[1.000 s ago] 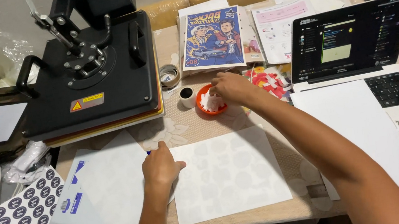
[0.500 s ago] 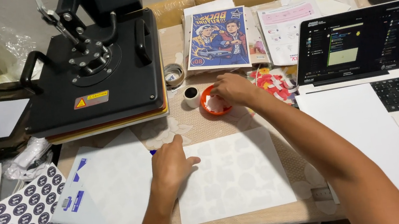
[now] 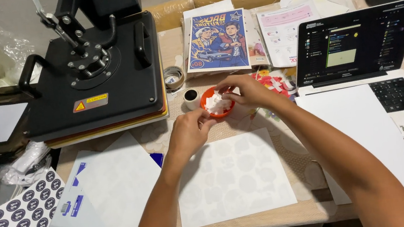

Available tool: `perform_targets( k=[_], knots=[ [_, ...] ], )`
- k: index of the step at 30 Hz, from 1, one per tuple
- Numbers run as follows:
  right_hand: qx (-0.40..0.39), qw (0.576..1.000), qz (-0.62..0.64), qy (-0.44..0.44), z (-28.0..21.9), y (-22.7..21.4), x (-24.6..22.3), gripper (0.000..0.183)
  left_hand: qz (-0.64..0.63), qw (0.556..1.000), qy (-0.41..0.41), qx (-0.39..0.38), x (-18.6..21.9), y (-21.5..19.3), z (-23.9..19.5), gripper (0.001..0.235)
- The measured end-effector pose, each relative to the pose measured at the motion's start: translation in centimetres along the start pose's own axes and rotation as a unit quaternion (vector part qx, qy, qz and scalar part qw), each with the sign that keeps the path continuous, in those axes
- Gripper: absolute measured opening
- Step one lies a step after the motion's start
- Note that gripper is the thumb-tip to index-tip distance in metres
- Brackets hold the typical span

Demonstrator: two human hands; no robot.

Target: The person places small white stickers onto a white sheet of paper. They pick stickers from a small orange bowl and carefully position them on the paper, repeating the process several times.

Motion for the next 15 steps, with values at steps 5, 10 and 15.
perform_targets(
  k=[5, 10, 15],
  knots=[
    [0.019, 0.999, 0.007, -0.039, -1.8, 0.5, -3.9, 0.028, -0.143, 0.988, -0.026, 0.048, -0.1, 1.2, 2.5, 0.018],
    [0.042, 0.998, 0.042, -0.027, -2.7, 0.5, -4.8, 0.026, -0.275, 0.959, -0.034, 0.058, -0.6, 3.2, 3.7, 0.025],
    [0.063, 0.995, 0.081, 0.002, -2.8, 0.3, -2.8, 0.029, -0.186, 0.973, 0.037, 0.130, 1.6, 1.2, 3.3, 0.032]
  ],
)
Point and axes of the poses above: each hand's wrist, its own z-axis towards the middle knuckle, its own y-axis out of the palm, x = y × z, the point moved 8 cm from there along z, towards the middle knuckle, and after that the axes turned 12 degrees about z, right-handed, at the moved point
